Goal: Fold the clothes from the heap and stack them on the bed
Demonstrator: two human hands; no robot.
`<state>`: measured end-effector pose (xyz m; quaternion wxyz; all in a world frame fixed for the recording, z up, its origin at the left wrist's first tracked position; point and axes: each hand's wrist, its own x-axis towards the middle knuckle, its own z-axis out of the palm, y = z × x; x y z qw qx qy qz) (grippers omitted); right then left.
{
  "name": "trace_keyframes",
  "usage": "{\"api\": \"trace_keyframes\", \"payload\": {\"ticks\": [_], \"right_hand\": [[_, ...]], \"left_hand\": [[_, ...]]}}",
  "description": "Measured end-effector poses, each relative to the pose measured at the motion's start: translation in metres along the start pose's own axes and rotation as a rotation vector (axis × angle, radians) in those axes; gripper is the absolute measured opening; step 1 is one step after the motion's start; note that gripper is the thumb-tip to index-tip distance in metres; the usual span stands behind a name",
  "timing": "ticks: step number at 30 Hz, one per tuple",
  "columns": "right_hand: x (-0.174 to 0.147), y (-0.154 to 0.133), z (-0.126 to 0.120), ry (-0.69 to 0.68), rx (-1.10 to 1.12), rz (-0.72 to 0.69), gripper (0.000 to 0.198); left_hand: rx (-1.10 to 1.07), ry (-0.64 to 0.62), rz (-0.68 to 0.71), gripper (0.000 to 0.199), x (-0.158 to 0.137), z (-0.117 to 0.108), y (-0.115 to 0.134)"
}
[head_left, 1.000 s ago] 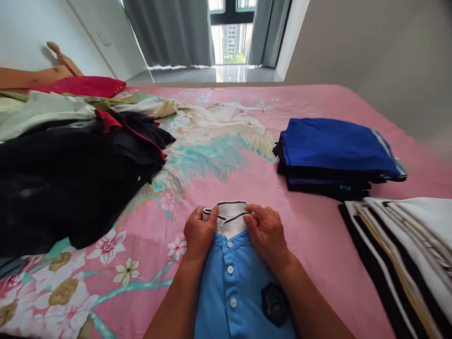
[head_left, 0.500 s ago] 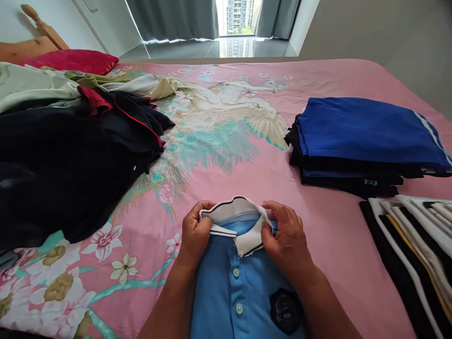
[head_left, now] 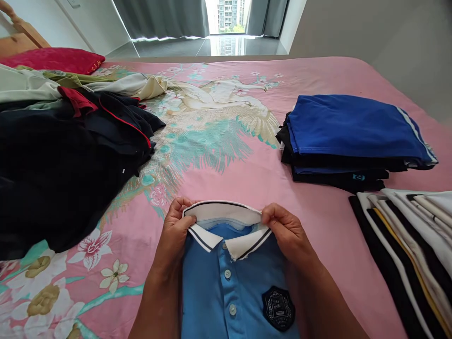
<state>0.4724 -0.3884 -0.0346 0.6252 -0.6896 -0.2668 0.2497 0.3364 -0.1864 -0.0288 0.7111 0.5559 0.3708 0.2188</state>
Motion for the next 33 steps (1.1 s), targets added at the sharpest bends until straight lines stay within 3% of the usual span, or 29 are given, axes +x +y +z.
{"api": "trace_keyframes", "payload": {"ticks": [3, 8, 14, 20, 23, 28, 33], "right_hand": [[0.001, 0.000, -0.004, -0.085, -0.112, -0.060, 0.028], [0.002, -0.005, 0.002, 0.015, -0.153, 0.020, 0.023], [0.002, -0.007, 0.005, 0.065, -0.113, 0.118, 0.026], [0.002, -0.005, 0.000, -0.069, -0.286, -0.044, 0.034], [0.002, -0.002, 0.002, -0.042, -0.375, -0.132, 0.027], [0.003, 0.001, 0.008, 0.096, -0.432, -0.249, 0.021], [0.002, 0.000, 0.009, 0.137, -0.515, -0.350, 0.022]], "left_hand": [[-0.065, -0.053, 0.032, 0.029, -0.002, -0.002, 0.001], [0.129, -0.087, 0.094, 0.006, -0.006, -0.004, 0.000], [0.391, -0.095, 0.037, 0.028, -0.008, -0.006, 0.001], [0.396, -0.266, 0.027, 0.036, -0.009, -0.014, 0.007], [0.488, -0.309, 0.096, 0.034, -0.011, -0.016, 0.006], [0.678, -0.215, 0.205, 0.019, -0.009, -0.011, 0.001], [0.773, -0.013, 0.519, 0.008, -0.003, -0.004, -0.003]]}}
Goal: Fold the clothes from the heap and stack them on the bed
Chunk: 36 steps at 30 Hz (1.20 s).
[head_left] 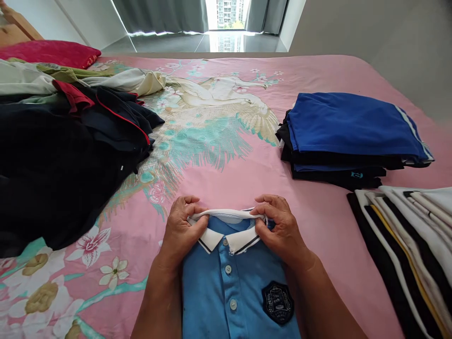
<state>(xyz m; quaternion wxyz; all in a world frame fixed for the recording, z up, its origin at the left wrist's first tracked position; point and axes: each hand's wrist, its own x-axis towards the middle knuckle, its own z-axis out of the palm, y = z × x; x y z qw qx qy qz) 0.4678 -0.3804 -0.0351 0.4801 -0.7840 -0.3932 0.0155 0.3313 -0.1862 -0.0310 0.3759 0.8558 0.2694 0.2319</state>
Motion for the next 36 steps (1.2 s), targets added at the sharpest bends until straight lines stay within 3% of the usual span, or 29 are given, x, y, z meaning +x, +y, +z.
{"api": "trace_keyframes", "payload": {"ticks": [6, 10, 13, 17, 20, 23, 27, 30, 33, 36], "right_hand": [[-0.001, 0.000, 0.000, -0.011, -0.012, -0.204, 0.037], [-0.001, -0.002, 0.000, 0.065, -0.088, -0.255, 0.029], [0.003, -0.021, 0.000, 0.114, -0.194, -0.278, 0.025], [0.014, -0.067, 0.011, -0.049, -0.324, -0.281, 0.028], [0.019, -0.085, 0.033, -0.223, -0.436, -0.213, 0.034], [0.016, -0.074, 0.056, -0.280, -0.473, -0.147, 0.028], [0.006, -0.042, 0.072, -0.136, -0.328, -0.179, 0.018], [0.003, -0.028, 0.072, -0.073, -0.191, -0.208, 0.016], [0.003, -0.024, 0.069, -0.025, -0.085, -0.205, 0.014], [0.005, -0.024, 0.065, 0.005, -0.022, -0.195, 0.014]], "left_hand": [[0.037, -0.017, 0.078, 0.013, 0.001, 0.004, -0.003], [-0.011, -0.030, 0.079, 0.013, 0.000, 0.006, -0.003], [-0.049, -0.035, 0.105, 0.012, -0.001, 0.006, -0.002], [-0.081, -0.038, 0.127, 0.012, -0.003, 0.005, -0.003], [-0.108, -0.024, 0.127, 0.014, -0.005, 0.004, -0.006], [-0.134, -0.018, 0.147, 0.015, -0.006, 0.004, -0.010], [-0.192, -0.023, 0.202, 0.027, -0.007, 0.006, -0.014], [-0.202, 0.144, 0.233, 0.043, -0.014, 0.004, -0.015], [-0.032, 0.307, 0.179, 0.027, -0.030, -0.004, -0.011], [0.143, 0.272, 0.067, 0.008, -0.049, -0.014, 0.002]]}}
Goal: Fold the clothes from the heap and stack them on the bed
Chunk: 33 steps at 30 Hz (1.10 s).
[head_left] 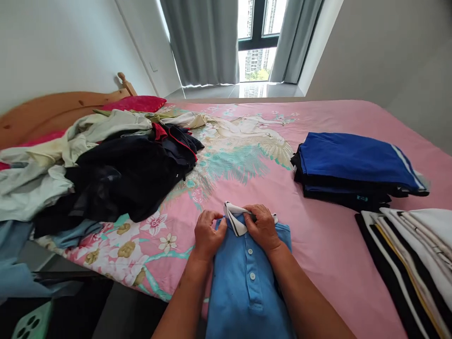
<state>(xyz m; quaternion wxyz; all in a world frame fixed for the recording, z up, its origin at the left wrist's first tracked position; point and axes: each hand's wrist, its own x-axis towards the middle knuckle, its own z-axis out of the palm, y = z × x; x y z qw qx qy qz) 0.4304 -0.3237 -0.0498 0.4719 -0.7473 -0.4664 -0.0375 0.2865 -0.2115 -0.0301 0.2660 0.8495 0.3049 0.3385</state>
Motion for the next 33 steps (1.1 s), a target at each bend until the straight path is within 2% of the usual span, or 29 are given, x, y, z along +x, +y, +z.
{"api": "trace_keyframes", "payload": {"ticks": [3, 6, 8, 9, 12, 14, 17, 19, 24, 26, 31, 33], "right_hand": [[0.000, -0.001, -0.004, -0.009, 0.014, -0.013, 0.014], [-0.001, -0.003, -0.007, -0.004, 0.015, -0.028, 0.015], [-0.001, -0.005, -0.009, 0.009, 0.024, -0.030, 0.016], [0.000, -0.005, -0.010, 0.016, 0.035, -0.028, 0.016], [0.001, -0.005, -0.013, 0.050, 0.094, 0.005, 0.015], [0.001, -0.005, -0.015, 0.076, 0.132, 0.037, 0.014], [0.001, -0.005, -0.017, 0.082, 0.151, 0.054, 0.012], [0.000, -0.005, -0.017, 0.085, 0.151, 0.050, 0.012], [-0.001, -0.007, -0.017, 0.113, 0.154, 0.029, 0.014], [-0.001, -0.006, -0.016, 0.124, 0.148, 0.032, 0.014], [-0.001, -0.005, -0.016, 0.156, 0.144, 0.049, 0.015], [-0.001, -0.006, -0.017, 0.156, 0.149, 0.047, 0.015]], "left_hand": [[0.098, -0.056, -0.142, 0.021, -0.004, -0.010, 0.021], [0.170, -0.075, -0.251, 0.027, 0.002, -0.008, 0.040], [0.099, -0.094, -0.333, 0.025, 0.008, -0.004, 0.047], [-0.016, -0.104, -0.414, 0.024, 0.009, -0.002, 0.048], [-0.661, -0.125, -0.804, 0.012, 0.008, -0.002, 0.046], [-1.015, -0.139, -1.003, 0.004, 0.003, -0.004, 0.043], [-1.181, -0.121, -1.154, 0.013, -0.006, -0.004, 0.042], [-1.195, -0.080, -1.182, 0.012, -0.011, -0.002, 0.043], [-1.052, 0.065, -0.936, 0.025, -0.012, -0.001, 0.047], [-1.034, 0.096, -0.893, 0.028, -0.012, -0.003, 0.049], [-1.263, -0.055, -0.955, 0.034, -0.013, -0.009, 0.049], [-1.279, -0.116, -0.964, 0.034, -0.016, -0.008, 0.049]]}}
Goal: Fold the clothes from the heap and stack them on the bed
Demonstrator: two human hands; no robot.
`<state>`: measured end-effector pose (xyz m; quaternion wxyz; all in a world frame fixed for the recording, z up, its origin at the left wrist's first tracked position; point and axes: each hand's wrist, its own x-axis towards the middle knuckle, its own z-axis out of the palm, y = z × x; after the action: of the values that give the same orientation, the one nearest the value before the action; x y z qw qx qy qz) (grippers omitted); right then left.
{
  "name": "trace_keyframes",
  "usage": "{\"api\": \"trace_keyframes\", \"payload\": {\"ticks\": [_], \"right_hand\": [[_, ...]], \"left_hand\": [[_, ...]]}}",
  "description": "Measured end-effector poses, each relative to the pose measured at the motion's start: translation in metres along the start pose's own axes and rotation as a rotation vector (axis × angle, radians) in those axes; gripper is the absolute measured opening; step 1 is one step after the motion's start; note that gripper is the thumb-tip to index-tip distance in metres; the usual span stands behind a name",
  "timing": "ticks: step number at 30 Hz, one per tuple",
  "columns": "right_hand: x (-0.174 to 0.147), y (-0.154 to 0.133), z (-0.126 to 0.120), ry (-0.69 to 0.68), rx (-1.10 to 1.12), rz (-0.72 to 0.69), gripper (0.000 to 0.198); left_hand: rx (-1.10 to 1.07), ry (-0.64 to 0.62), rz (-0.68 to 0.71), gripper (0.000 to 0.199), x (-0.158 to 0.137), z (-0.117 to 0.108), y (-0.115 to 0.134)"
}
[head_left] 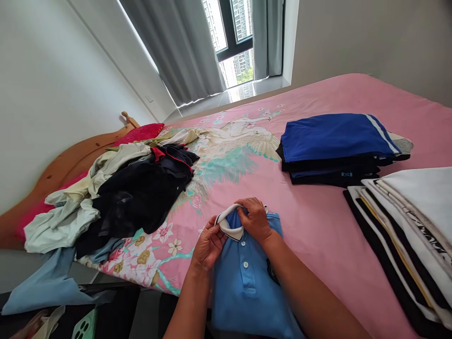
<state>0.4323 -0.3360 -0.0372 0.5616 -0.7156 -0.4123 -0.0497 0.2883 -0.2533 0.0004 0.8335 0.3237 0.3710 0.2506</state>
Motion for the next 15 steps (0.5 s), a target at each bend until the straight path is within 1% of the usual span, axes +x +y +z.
{"api": "trace_keyframes", "payload": {"ticks": [2, 5, 9, 12, 15], "right_hand": [[0.000, -0.001, -0.001, -0.009, 0.005, -0.003, 0.014], [0.001, -0.003, -0.003, -0.032, 0.015, -0.006, 0.012], [0.001, -0.005, -0.005, -0.046, 0.044, 0.006, 0.011], [0.002, -0.004, -0.006, -0.052, 0.067, 0.037, 0.012], [0.003, -0.003, -0.006, -0.048, 0.074, 0.054, 0.013]], "left_hand": [[0.067, -0.017, 0.010, 0.032, 0.001, -0.001, -0.003], [0.180, -0.023, 0.062, 0.027, 0.002, 0.000, -0.005], [0.244, -0.038, 0.089, 0.024, 0.001, 0.005, -0.004], [0.254, -0.083, 0.071, 0.019, 0.000, 0.009, -0.002], [0.238, -0.101, 0.011, 0.016, 0.002, 0.010, -0.002]]}}
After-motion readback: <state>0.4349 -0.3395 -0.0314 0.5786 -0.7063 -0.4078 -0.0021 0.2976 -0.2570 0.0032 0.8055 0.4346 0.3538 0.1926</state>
